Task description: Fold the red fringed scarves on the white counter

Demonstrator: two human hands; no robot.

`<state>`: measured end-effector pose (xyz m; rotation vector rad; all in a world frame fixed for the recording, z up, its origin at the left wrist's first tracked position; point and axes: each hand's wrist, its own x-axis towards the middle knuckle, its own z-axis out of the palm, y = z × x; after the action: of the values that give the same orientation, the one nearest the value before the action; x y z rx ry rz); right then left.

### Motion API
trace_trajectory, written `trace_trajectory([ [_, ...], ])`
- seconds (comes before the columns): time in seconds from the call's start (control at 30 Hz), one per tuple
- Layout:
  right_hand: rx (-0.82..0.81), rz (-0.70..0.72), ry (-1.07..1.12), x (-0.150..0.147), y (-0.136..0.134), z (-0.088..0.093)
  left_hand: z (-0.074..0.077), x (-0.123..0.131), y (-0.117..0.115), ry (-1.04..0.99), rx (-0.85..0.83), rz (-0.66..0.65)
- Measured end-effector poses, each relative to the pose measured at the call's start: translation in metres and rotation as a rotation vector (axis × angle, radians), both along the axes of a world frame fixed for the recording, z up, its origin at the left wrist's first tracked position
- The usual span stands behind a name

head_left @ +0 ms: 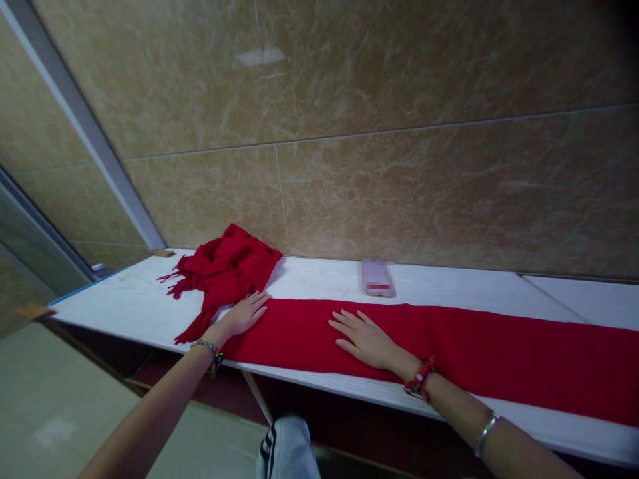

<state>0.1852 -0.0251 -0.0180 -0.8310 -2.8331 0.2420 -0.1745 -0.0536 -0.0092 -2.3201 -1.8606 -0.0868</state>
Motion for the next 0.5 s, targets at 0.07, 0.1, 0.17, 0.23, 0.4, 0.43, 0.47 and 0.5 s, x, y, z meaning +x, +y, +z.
trace_trajectory([
  [0.07, 0.001, -0.012, -0.001, -0.004, -0.001, 0.001, 0.004, 0.02, -0.001, 0.062, 0.037, 0.027],
  [0.1, 0.004, -0.018, 0.001, -0.006, -0.001, 0.002, 0.006, 0.035, -0.001, 0.078, 0.064, 0.03],
  [0.17, 0.018, -0.022, 0.01, -0.012, -0.001, 0.004, 0.008, 0.07, 0.001, 0.059, 0.11, 0.008],
  [0.23, 0.032, -0.039, 0.01, -0.014, 0.002, 0.005, 0.004, 0.1, 0.005, 0.001, 0.095, -0.014],
  [0.4, 0.03, -0.24, -0.055, 0.032, 0.022, 0.001, -0.013, 0.106, 0.016, -0.049, -0.049, -0.019],
  [0.43, 0.034, -0.289, -0.072, 0.052, 0.027, -0.001, -0.015, 0.099, 0.019, -0.047, -0.058, -0.046],
  [0.47, 0.037, -0.342, -0.091, 0.074, 0.032, -0.003, -0.016, 0.091, 0.022, -0.045, -0.064, -0.069],
  [0.5, 0.039, -0.401, -0.113, 0.097, 0.037, -0.004, -0.017, 0.083, 0.025, -0.044, -0.066, -0.089],
])
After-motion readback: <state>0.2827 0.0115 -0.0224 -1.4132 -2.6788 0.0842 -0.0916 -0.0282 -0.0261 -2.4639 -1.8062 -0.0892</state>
